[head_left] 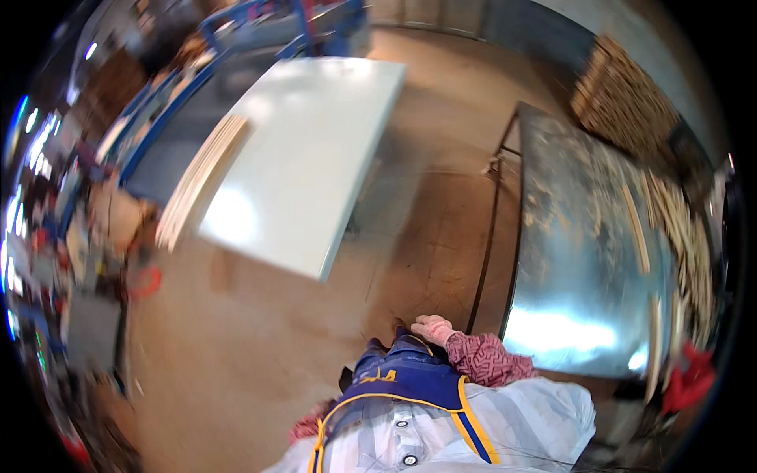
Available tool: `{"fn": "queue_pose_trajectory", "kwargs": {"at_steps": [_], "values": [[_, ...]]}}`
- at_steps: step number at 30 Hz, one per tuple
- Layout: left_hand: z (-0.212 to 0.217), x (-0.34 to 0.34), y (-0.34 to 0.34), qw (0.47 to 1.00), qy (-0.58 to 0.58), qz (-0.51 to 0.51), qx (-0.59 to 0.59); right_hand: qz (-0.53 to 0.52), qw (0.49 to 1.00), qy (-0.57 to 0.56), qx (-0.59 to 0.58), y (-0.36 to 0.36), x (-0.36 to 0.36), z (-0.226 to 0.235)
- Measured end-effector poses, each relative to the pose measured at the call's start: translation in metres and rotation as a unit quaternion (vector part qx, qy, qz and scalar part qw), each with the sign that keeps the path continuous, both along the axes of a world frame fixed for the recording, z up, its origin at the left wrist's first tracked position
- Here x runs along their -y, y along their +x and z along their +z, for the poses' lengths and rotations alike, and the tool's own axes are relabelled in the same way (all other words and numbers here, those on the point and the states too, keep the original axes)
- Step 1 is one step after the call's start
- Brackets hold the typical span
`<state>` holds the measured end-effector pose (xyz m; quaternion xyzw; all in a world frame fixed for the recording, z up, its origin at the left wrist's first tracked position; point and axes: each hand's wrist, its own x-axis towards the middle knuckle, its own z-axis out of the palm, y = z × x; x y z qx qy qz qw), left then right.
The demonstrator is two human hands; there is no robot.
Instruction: The person collects thin wooden sticks from a conveyor belt and a metal table, then stacks them onto a metal rack. Another person in a red shirt is also seen handling the sticks nearby.
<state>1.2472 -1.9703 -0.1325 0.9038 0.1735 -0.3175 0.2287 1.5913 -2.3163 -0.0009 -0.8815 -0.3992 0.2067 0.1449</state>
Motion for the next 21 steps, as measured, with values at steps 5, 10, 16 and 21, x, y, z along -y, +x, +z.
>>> {"fn": "queue_pose_trajectory", "kwargs": {"at_steps": [5,10,16,21], "values": [[0.006,-0.031,0.079,0.998,-0.012,-0.019,0.062,-0.029,0.997,-0.069,-0.03,0.039,-0.022,-0.016],[0.034,-0.042,0.221,0.985,-0.047,-0.111,0.127,-0.304,0.943,0.03,-0.128,0.035,-0.001,-0.001],[0.053,-0.039,0.341,0.922,-0.064,-0.37,0.095,-0.59,0.789,0.095,-0.145,-0.113,0.066,0.005],[0.007,0.012,0.342,0.937,-0.062,-0.342,0.015,-0.588,0.785,-0.105,-0.162,-0.33,0.092,-0.062]]}}
